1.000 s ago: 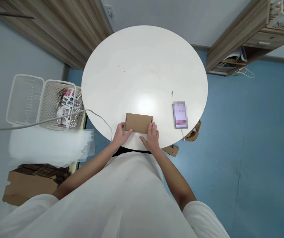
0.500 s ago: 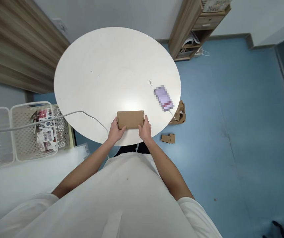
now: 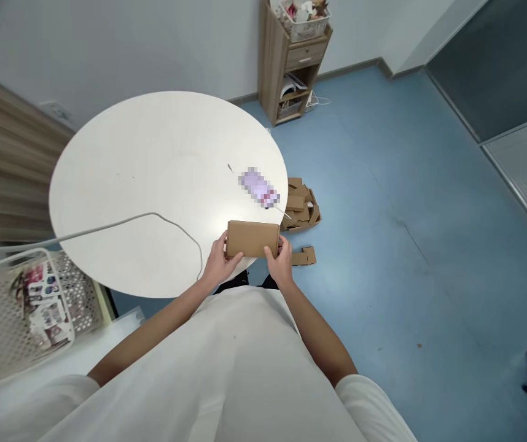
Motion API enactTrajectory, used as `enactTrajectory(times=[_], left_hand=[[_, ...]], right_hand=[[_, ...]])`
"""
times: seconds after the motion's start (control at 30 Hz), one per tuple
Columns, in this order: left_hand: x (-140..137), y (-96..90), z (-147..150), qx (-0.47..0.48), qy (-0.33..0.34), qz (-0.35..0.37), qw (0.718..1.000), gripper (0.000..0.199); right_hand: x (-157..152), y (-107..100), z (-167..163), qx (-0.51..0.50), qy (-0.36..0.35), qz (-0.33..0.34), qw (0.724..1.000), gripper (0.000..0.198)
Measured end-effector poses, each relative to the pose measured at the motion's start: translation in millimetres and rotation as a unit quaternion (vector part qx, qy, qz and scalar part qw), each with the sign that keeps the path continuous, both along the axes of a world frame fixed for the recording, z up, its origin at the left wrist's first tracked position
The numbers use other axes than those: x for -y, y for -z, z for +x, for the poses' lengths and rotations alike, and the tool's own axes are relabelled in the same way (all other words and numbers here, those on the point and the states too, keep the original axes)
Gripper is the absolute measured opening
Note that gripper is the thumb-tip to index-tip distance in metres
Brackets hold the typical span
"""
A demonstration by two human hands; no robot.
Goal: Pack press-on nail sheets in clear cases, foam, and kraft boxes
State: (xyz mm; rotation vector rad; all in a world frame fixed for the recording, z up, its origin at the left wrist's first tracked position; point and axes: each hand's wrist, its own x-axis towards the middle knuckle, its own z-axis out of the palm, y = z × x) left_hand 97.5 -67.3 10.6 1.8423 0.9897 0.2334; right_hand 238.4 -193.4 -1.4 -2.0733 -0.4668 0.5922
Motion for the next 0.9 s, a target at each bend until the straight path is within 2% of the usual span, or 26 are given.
enactTrajectory(times=[0.2, 0.4, 0.5, 0.67, 0.8, 0.9], left_hand=[[30.0, -17.6, 89.1, -0.014, 0.123, 0.017, 0.992, 0.078], [50.1, -10.7, 196.4, -0.097, 0.217, 0.072, 0.969, 0.082], [53.3, -1.1, 241.6, -0.135, 0.226, 0.076, 0.962, 0.083], [52.3, 10.7, 296.0, -0.146, 0.192, 0.064, 0.968, 0.089], [47.2, 14.9, 322.3, -0.117, 0.177, 0.049, 0.976, 0.088], [44.3, 20.4, 326.3, -0.114, 0.179, 0.031, 0.977, 0.084]], right_hand=[[53.5, 1.6, 62.9, 0.044, 0.111, 0.038, 0.992, 0.054], [88.0, 3.2, 150.4, 0.041, 0.134, -0.012, 0.990, 0.060], [90.9, 5.8, 191.9, 0.021, 0.117, -0.043, 0.992, 0.065], [80.1, 9.2, 244.3, -0.004, 0.087, -0.084, 0.993, 0.070], [72.2, 13.0, 270.0, -0.018, 0.066, -0.082, 0.994, 0.076], [70.8, 20.3, 275.7, -0.019, 0.039, -0.081, 0.996, 0.080]])
